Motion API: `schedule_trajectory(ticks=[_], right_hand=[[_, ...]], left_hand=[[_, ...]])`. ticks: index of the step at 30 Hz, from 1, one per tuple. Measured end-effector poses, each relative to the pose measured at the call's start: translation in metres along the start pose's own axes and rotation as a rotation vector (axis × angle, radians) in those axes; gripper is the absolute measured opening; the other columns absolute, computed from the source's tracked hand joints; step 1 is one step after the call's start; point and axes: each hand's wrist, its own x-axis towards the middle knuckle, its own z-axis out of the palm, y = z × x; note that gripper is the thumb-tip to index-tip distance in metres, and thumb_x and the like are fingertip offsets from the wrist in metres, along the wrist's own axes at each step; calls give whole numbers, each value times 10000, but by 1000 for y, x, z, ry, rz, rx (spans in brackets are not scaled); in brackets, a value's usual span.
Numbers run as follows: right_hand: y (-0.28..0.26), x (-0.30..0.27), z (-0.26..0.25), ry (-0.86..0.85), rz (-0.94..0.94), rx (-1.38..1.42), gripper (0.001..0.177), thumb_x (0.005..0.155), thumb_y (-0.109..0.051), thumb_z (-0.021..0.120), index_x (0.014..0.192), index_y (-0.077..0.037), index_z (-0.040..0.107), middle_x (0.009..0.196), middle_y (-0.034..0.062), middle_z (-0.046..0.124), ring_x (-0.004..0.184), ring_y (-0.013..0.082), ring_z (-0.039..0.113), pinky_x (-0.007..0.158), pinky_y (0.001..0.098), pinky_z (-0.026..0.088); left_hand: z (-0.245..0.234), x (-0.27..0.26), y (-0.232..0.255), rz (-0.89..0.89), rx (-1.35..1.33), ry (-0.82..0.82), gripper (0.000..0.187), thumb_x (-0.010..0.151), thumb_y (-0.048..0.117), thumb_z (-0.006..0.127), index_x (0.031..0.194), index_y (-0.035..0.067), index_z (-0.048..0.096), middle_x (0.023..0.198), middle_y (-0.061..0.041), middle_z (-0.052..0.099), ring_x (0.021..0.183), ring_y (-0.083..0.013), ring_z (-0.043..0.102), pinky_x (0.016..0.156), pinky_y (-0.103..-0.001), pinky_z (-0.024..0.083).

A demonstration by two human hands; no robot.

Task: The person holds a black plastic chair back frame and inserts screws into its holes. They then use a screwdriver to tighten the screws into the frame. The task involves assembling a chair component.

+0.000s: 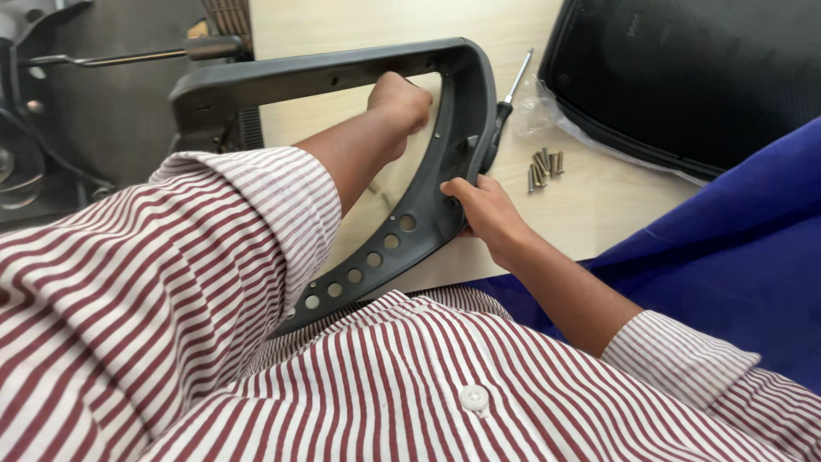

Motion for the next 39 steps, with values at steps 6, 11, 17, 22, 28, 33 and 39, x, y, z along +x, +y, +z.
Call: schedule_trajectory(ticks=[6, 11, 17, 22, 28, 33, 39], right_hand=[[-6, -2, -1, -23, 0, -23, 332, 873, -301, 601, 1074, -44, 664, 899, 41, 686, 792, 148, 679, 710, 335, 575], [-10, 0, 0, -19, 19, -64, 342, 882, -315, 614, 1074, -35, 656, 837, 39, 624, 739, 144, 612, 683, 330, 534], [-11, 2, 3, -19, 26, -41, 326, 870, -308, 619, 1062, -47, 655, 818, 21, 606, 721, 131, 593, 668, 321, 517], [-10, 2, 2, -7, 36, -97, 331, 884, -325, 617, 1056, -47, 670, 800, 24, 601, 704, 136, 569, 646, 314, 483], [-11, 5, 0, -29, 28, -105, 358, 885, -359, 623, 1041, -39, 665, 788, 20, 611, 674, 127, 589, 615, 297, 497], [-11, 4, 0, -16, 36, -150, 391, 895, -402, 628, 1044, -43, 672, 764, 28, 597, 658, 132, 571, 606, 304, 478], [-13, 4, -2, -8, 77, -237, 489, 906, -480, 628, 1076, -23, 668, 789, 48, 625, 693, 143, 613, 652, 310, 523]], left_hand=[[27, 14, 8, -102, -443, -52, 139, 846, 62, 741, 846, -76, 721, 783, -146, 729, 668, -249, 721, 551, -396, 553], [31, 8, 15, -228, -425, -43, 224, 909, 164, 740, 1067, 5, 746, 1059, -185, 733, 997, -302, 730, 834, -434, 587], [30, 5, 17, -217, -438, 3, 150, 884, 168, 730, 990, 63, 743, 1042, -125, 777, 1033, -261, 734, 925, -415, 554], [34, 8, 14, -199, -442, 50, 127, 865, 155, 755, 948, 60, 740, 1001, -123, 785, 991, -249, 737, 916, -396, 551], [36, 14, 4, -111, -542, 56, 98, 856, 108, 749, 949, 77, 749, 993, -70, 784, 967, -205, 718, 874, -359, 507], [37, 18, 6, -141, -622, 63, 118, 832, 49, 750, 947, 75, 751, 980, -71, 789, 943, -221, 738, 838, -345, 533], [30, 9, 12, -188, -578, 73, 130, 833, 59, 757, 962, 82, 754, 1010, -53, 788, 966, -195, 738, 867, -323, 533]])
